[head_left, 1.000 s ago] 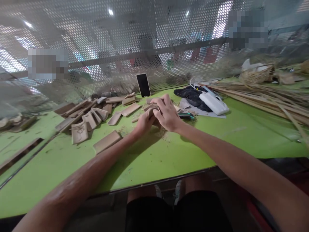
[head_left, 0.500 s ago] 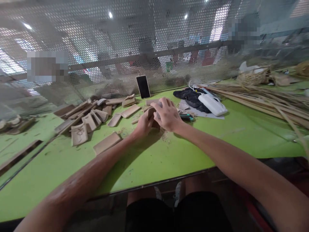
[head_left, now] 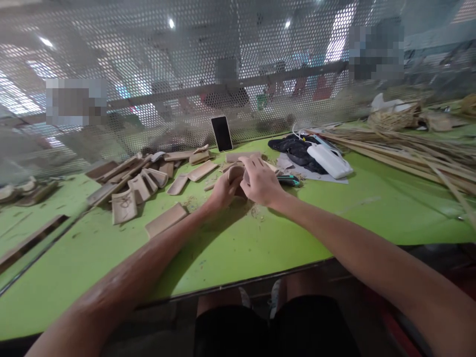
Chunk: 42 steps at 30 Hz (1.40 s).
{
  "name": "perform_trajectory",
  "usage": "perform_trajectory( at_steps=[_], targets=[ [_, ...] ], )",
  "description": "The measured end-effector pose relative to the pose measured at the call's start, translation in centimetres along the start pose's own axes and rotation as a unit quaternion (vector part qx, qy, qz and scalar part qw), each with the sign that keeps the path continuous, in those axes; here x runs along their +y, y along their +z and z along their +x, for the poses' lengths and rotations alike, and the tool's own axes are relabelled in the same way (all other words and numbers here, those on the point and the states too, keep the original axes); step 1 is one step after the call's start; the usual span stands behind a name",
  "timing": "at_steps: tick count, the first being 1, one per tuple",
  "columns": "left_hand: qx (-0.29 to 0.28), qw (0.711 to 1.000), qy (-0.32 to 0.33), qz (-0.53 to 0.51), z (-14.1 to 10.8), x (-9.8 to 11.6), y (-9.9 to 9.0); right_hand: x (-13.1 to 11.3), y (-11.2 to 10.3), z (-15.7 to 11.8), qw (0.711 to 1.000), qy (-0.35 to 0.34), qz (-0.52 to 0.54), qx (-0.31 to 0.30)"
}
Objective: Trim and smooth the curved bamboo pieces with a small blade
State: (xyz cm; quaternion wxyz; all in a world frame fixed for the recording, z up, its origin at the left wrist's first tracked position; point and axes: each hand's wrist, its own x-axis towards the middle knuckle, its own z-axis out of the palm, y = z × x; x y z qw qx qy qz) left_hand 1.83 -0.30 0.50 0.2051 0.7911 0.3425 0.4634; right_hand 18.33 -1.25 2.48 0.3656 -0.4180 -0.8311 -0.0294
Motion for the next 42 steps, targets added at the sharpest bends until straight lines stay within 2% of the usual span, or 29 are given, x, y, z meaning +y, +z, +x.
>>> perform_trajectory(
  at_steps=[3,6,10,14,18,20,22,24,27,31,36,40,42],
  targets=[
    [0.002,1.000,-0.006,0.005,-0.2,-0.4,0.1,0.2,-0.3,0.3,0.999,0.028,0.045,-0.001],
    [0.027,0.999,-0.027,0.025,-0.4,-0.9,0.2,0.5,-0.7,0.7,0.995,0.043,0.086,0.030],
    [0.023,0.999,-0.021,0.017,-0.5,-0.8,0.2,0.2,-0.4,0.7,0.999,-0.011,0.034,0.011],
    [0.006,1.000,-0.005,0.002,-0.5,-0.2,0.0,0.0,0.1,0.6,1.000,0.022,-0.013,0.004],
    [-0.002,1.000,-0.015,-0.011,-0.4,0.0,0.0,-0.5,-0.4,0.5,0.998,0.006,-0.054,-0.011],
    [-0.009,0.999,-0.021,-0.030,-0.4,-0.1,0.1,-0.6,-0.9,0.5,0.998,0.023,-0.048,-0.030],
    [-0.008,0.999,-0.028,-0.038,-0.4,-0.3,0.2,-0.5,-1.3,0.6,0.997,0.068,-0.010,-0.040],
    [0.003,0.999,-0.042,-0.022,-0.3,-0.5,0.3,-0.2,-1.3,0.6,0.995,0.090,0.034,-0.024],
    [0.016,0.999,-0.049,-0.004,-0.3,-0.9,0.2,0.1,-0.8,0.5,0.998,0.046,0.048,0.000],
    [0.025,0.999,-0.026,-0.022,-0.3,-1.1,0.2,0.1,0.4,0.4,1.000,0.008,0.004,-0.008],
    [0.007,0.998,-0.031,-0.053,-0.4,-0.4,0.5,0.2,0.3,0.9,0.999,0.049,-0.006,-0.002],
    [0.008,0.998,-0.039,-0.055,-0.3,-0.1,0.5,-0.2,0.0,0.8,0.999,0.041,-0.011,-0.014],
    [0.016,0.997,-0.059,-0.040,-0.3,-0.2,0.6,-0.3,0.0,0.8,0.997,0.075,-0.010,-0.019]
  ],
)
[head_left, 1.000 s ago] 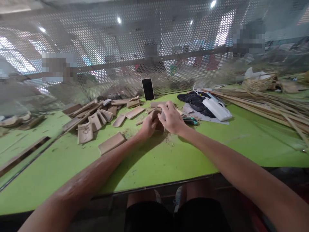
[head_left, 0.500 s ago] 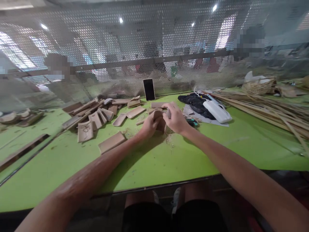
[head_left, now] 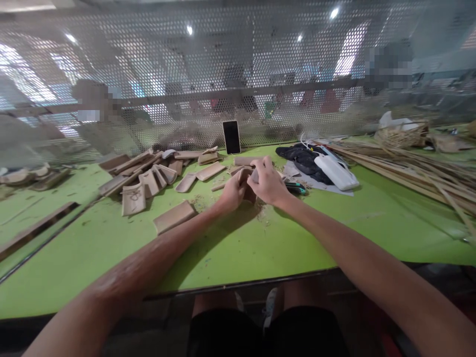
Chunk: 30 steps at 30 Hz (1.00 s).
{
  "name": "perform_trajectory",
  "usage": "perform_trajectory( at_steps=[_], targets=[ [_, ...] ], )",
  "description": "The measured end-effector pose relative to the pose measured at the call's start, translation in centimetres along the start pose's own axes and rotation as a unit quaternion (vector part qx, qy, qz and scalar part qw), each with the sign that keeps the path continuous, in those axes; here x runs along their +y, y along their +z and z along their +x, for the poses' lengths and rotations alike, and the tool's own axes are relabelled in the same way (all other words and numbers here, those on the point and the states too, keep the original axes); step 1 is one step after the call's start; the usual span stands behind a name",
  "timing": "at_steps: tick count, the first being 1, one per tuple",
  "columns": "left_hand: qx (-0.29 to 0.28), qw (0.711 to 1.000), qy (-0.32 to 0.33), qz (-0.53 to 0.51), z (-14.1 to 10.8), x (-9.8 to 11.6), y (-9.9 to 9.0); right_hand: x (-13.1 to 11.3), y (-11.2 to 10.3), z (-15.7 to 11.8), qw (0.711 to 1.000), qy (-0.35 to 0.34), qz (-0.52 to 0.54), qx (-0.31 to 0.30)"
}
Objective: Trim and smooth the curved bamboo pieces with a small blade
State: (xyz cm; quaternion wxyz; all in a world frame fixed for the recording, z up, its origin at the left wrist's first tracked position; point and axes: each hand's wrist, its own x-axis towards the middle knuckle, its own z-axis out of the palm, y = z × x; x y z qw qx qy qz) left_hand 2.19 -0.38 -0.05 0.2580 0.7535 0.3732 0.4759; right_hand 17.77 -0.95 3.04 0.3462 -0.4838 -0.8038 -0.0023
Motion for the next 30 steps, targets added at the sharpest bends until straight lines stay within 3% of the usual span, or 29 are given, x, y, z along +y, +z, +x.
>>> perform_trajectory(
  at_steps=[3,9,17,23,26,30],
  targets=[
    [0.020,1.000,-0.007,0.014,0.1,-0.1,0.1,-0.3,0.2,-0.1,0.999,0.051,0.000,0.002],
    [0.033,0.998,-0.046,0.005,-0.2,0.3,0.3,-0.9,0.2,0.0,0.996,0.085,-0.007,-0.010],
    [0.038,0.999,-0.015,0.005,-0.2,0.4,0.6,-1.1,-0.6,0.4,0.993,0.113,-0.005,-0.022],
    [0.036,0.999,-0.035,-0.006,-0.2,0.6,0.6,-1.0,-0.8,0.3,0.995,0.080,-0.045,-0.032],
    [0.042,0.998,-0.042,0.005,-0.2,0.7,0.6,-1.0,-0.8,0.2,0.994,0.102,-0.036,-0.030],
    [0.020,0.997,-0.062,-0.049,-0.2,0.3,0.8,-1.1,-0.7,0.0,0.995,0.088,-0.040,-0.027]
  ],
)
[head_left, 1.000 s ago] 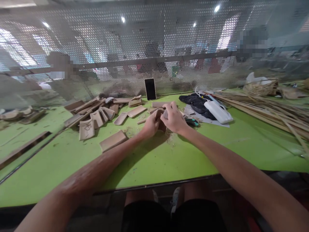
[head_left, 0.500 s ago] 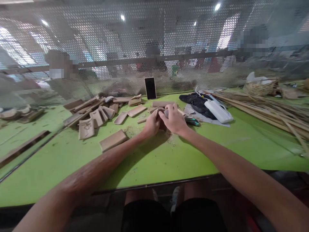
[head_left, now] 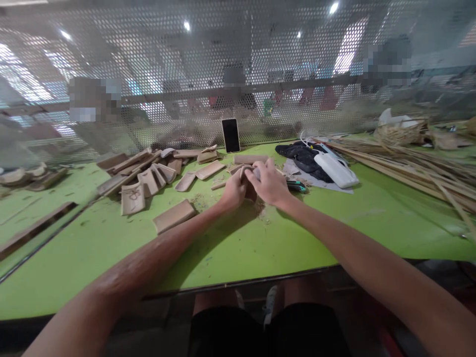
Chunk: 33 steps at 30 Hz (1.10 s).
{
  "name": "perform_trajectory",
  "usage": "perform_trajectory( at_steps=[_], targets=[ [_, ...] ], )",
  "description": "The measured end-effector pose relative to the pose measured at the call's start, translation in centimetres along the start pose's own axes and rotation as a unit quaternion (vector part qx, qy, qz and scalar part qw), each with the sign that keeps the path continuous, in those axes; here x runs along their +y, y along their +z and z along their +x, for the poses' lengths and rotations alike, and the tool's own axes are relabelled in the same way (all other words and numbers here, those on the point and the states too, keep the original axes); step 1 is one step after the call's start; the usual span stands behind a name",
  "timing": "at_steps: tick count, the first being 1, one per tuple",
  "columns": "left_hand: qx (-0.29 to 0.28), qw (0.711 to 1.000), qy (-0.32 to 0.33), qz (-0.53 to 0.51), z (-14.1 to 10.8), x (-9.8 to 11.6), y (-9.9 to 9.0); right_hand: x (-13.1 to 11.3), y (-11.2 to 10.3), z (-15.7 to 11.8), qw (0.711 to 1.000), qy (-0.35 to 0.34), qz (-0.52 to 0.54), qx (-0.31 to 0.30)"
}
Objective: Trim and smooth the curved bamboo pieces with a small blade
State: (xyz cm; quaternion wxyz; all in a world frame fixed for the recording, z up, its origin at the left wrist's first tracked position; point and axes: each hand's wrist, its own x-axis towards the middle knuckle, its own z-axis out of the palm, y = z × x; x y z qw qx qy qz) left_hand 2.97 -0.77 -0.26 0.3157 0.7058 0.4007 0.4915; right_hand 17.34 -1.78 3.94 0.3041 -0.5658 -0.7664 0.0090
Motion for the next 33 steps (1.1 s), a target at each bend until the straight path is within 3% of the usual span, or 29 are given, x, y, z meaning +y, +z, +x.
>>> perform_trajectory(
  at_steps=[6,10,14,21,26,33],
  targets=[
    [0.013,0.999,0.027,0.017,-0.1,0.0,-0.1,0.0,-0.1,0.4,0.998,0.030,0.044,-0.019],
    [-0.002,1.000,0.016,0.014,0.0,0.1,-0.3,0.0,0.4,-0.4,1.000,0.010,0.013,0.000],
    [0.019,0.998,0.052,0.012,0.1,-0.4,-0.3,-0.1,0.7,-0.7,1.000,-0.011,-0.005,0.025],
    [-0.005,0.997,0.068,0.038,-0.2,-0.5,-0.2,0.2,-0.6,0.3,0.999,0.004,0.010,-0.035],
    [-0.020,0.999,0.032,-0.023,0.0,-0.3,-0.1,0.0,-0.3,-0.5,1.000,0.004,-0.010,0.006],
    [-0.014,0.999,0.033,-0.011,0.1,-0.2,0.0,-0.3,0.1,-0.7,0.999,0.033,-0.022,0.005]
  ],
)
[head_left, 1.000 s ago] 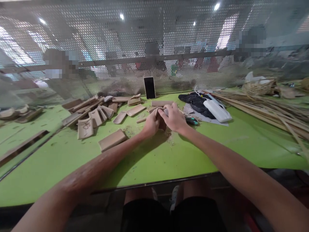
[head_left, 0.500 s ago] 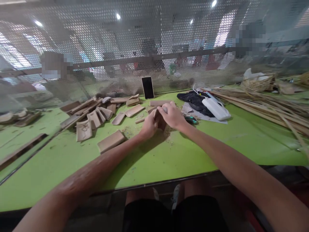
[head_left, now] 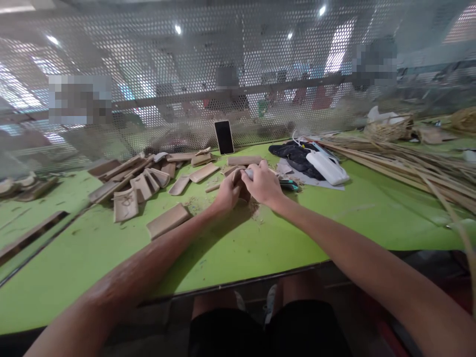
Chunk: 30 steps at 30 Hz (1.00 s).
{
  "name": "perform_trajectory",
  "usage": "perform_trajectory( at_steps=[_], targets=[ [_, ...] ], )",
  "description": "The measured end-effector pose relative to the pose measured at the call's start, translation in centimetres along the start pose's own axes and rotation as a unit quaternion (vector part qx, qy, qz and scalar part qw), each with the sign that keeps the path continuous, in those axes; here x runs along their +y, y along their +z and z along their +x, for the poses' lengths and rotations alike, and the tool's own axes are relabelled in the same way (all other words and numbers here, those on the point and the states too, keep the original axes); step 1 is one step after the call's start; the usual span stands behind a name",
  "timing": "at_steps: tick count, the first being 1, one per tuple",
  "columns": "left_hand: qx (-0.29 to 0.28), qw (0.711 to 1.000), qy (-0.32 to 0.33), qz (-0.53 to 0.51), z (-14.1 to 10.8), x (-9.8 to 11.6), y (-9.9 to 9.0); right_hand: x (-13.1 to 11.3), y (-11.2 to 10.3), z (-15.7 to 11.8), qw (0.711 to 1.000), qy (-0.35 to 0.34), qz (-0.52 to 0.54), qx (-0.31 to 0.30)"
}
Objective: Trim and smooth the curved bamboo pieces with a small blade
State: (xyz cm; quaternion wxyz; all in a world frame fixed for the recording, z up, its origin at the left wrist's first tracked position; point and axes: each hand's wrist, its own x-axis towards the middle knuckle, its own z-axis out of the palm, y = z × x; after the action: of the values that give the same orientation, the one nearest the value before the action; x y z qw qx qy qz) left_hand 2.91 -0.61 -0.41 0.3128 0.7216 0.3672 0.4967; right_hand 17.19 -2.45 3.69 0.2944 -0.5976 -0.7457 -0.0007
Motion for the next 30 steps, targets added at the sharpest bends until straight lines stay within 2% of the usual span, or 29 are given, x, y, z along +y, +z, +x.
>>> perform_trajectory(
  at_steps=[6,16,21,24,27,30],
  targets=[
    [0.016,1.000,0.001,0.019,-0.2,0.0,0.2,-0.3,0.0,-0.3,0.999,0.015,-0.030,0.004],
    [0.087,0.995,0.049,0.013,-0.8,0.4,0.7,-0.9,0.0,-1.0,0.997,-0.053,-0.047,0.024],
    [0.076,0.995,0.037,0.050,-0.9,0.1,0.7,-0.6,-0.5,0.4,0.998,0.000,0.057,-0.026],
    [0.067,0.996,0.024,0.045,-0.6,-0.2,0.7,-0.6,-0.6,0.7,0.999,0.005,0.028,-0.023],
    [0.086,0.995,0.019,0.035,-0.3,-0.5,0.7,-0.6,-0.4,0.5,1.000,-0.014,-0.002,-0.009],
    [0.084,0.995,0.019,0.059,-0.3,-0.6,0.6,-0.6,-0.6,0.3,0.999,0.018,0.013,-0.029]
  ],
)
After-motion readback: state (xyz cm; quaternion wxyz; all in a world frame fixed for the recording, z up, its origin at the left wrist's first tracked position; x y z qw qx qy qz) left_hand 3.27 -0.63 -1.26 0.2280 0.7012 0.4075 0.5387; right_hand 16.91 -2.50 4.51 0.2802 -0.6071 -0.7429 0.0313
